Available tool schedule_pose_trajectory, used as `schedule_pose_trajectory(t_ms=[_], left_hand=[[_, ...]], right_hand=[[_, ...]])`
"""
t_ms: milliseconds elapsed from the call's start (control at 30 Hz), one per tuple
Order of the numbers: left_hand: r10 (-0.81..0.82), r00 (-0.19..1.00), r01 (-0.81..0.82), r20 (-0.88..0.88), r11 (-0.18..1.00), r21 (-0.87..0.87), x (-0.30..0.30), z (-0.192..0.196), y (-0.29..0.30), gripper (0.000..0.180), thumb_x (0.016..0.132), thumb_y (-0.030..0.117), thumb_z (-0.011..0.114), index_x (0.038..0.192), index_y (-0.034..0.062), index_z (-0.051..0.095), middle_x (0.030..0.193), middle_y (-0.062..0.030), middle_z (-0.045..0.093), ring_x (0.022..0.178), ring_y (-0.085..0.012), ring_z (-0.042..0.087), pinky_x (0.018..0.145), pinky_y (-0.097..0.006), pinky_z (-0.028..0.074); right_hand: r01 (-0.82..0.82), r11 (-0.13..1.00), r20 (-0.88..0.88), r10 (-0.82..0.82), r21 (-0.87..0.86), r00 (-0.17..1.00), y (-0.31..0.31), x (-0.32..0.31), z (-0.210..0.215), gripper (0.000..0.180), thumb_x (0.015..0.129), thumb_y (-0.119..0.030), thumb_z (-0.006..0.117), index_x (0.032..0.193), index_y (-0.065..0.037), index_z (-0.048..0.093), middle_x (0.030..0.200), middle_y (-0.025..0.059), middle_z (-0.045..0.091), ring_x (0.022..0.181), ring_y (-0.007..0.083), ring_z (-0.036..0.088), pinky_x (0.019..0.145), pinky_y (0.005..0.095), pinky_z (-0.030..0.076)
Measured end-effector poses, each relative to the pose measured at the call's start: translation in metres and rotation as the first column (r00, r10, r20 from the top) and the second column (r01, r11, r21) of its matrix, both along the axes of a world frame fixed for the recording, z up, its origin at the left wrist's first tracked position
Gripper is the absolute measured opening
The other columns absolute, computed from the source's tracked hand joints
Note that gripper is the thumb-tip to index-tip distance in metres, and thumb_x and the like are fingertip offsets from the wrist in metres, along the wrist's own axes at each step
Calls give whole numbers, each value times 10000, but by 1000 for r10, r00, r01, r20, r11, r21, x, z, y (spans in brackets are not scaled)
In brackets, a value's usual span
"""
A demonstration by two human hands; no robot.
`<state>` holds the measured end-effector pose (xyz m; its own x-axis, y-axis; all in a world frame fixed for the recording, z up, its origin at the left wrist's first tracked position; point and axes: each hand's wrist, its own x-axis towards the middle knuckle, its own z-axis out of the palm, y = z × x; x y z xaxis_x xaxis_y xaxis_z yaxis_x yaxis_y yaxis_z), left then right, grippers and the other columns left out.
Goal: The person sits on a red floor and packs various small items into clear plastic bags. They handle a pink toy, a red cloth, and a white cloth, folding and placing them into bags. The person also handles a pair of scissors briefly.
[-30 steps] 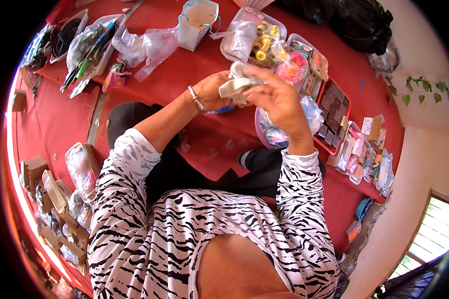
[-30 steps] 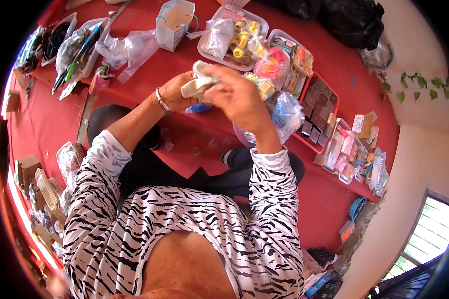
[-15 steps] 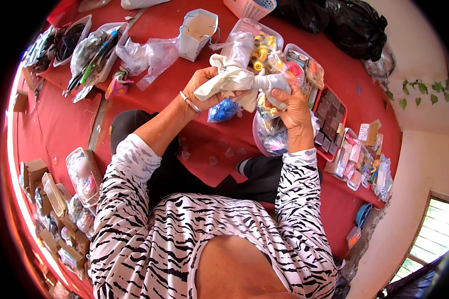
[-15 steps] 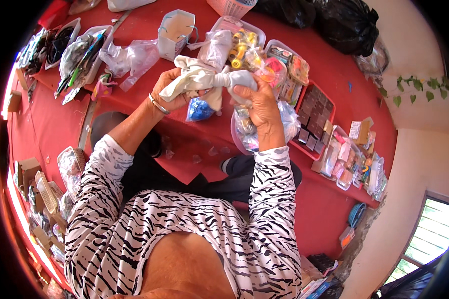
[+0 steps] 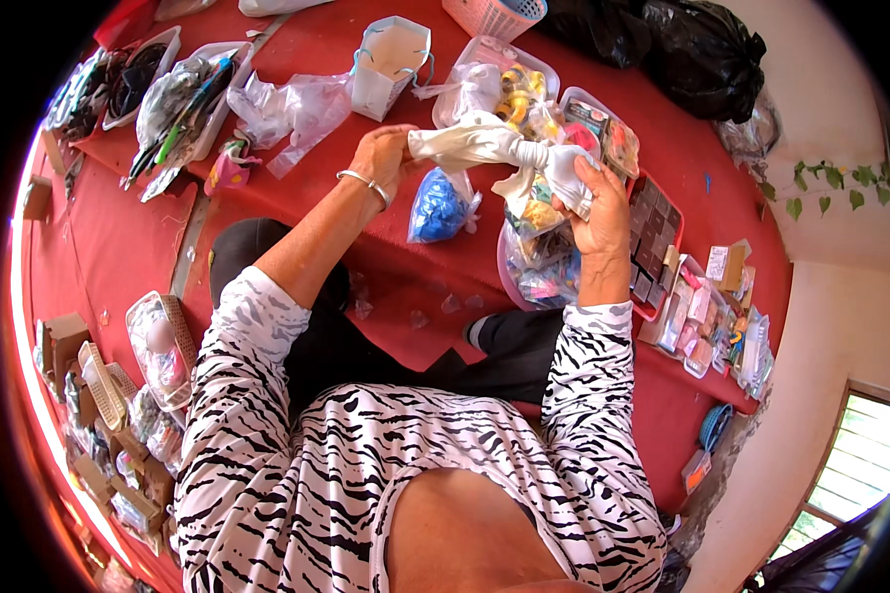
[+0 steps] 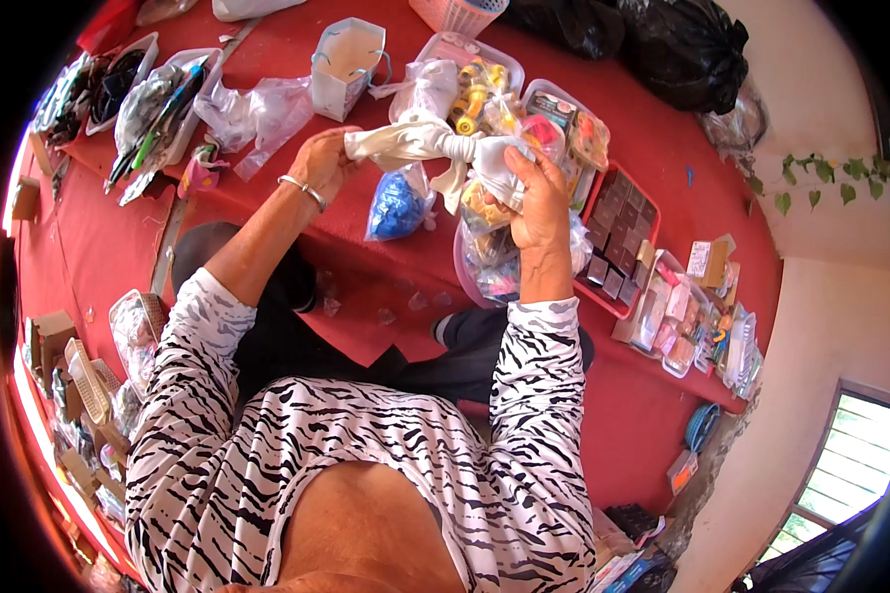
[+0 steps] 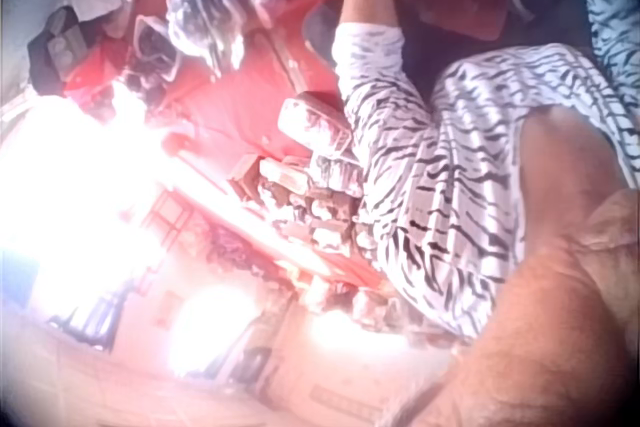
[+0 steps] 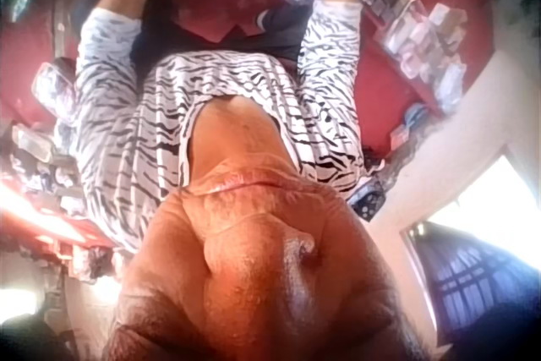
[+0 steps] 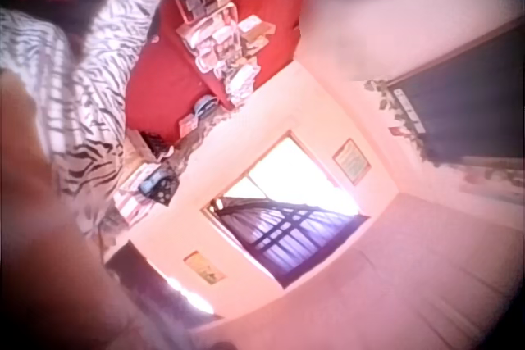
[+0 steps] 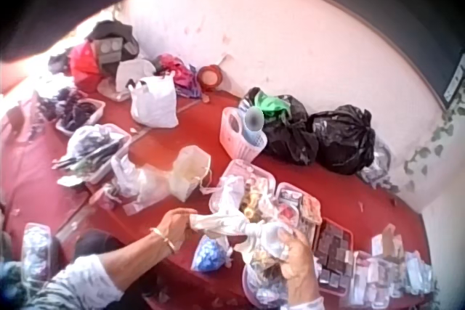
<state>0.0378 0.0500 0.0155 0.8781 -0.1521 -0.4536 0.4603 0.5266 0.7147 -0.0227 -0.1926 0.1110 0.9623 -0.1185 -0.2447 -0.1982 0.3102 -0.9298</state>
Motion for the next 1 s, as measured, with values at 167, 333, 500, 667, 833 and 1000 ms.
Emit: schedule_pose_trajectory(t_ms=[167,333,500,667,833,1000], left_hand=[[-345,534,-204,772,833,514,-10,27,-11,654,680,174,709,1257,65,420,1204,-115,502,1128,-273,459,929,-365,389],[-720,498,255,483,654,712,-33,32,-27,395,733,106,656,1094,18,524,921,-100,601,817,-200,601,768,-320,480],[-544,780,612,309,765,-198,-38,38,-15,267,881,166,467,1064,-29,484,774,-81,578,610,-142,566,557,-291,514],[-617,696,706,368,496,-505,-31,25,-13,297,905,255,416,1000,-17,490,625,-38,471,488,-106,483,536,-302,536],[-711,595,743,376,306,-596,-38,22,-12,406,920,400,389,911,9,497,515,15,377,412,-56,387,394,-247,430],[-777,543,748,319,275,-604,-44,26,-12,490,908,482,378,899,6,492,493,31,363,374,-46,351,347,-238,385]], right_hand=[[-86,996,-62,86,-12,994,9,-2,-3,207,811,-141,594,954,7,570,775,80,626,569,140,600,409,240,479],[-200,975,-87,208,98,974,24,-8,-6,297,851,-279,568,914,11,579,742,82,625,526,160,590,359,235,403],[-208,975,72,203,73,977,0,2,-4,406,842,-283,592,1135,-16,504,964,104,587,829,183,595,596,240,476],[-333,943,217,323,12,921,15,1,-15,514,748,-157,694,1196,-63,460,1146,86,496,1066,230,479,850,367,412],[-254,965,149,242,70,959,23,6,-31,367,756,-124,686,1082,-67,529,952,38,593,874,157,561,689,288,457],[-82,996,92,80,19,993,37,2,-14,226,775,-123,659,980,-55,596,810,24,627,638,102,589,490,217,447]])
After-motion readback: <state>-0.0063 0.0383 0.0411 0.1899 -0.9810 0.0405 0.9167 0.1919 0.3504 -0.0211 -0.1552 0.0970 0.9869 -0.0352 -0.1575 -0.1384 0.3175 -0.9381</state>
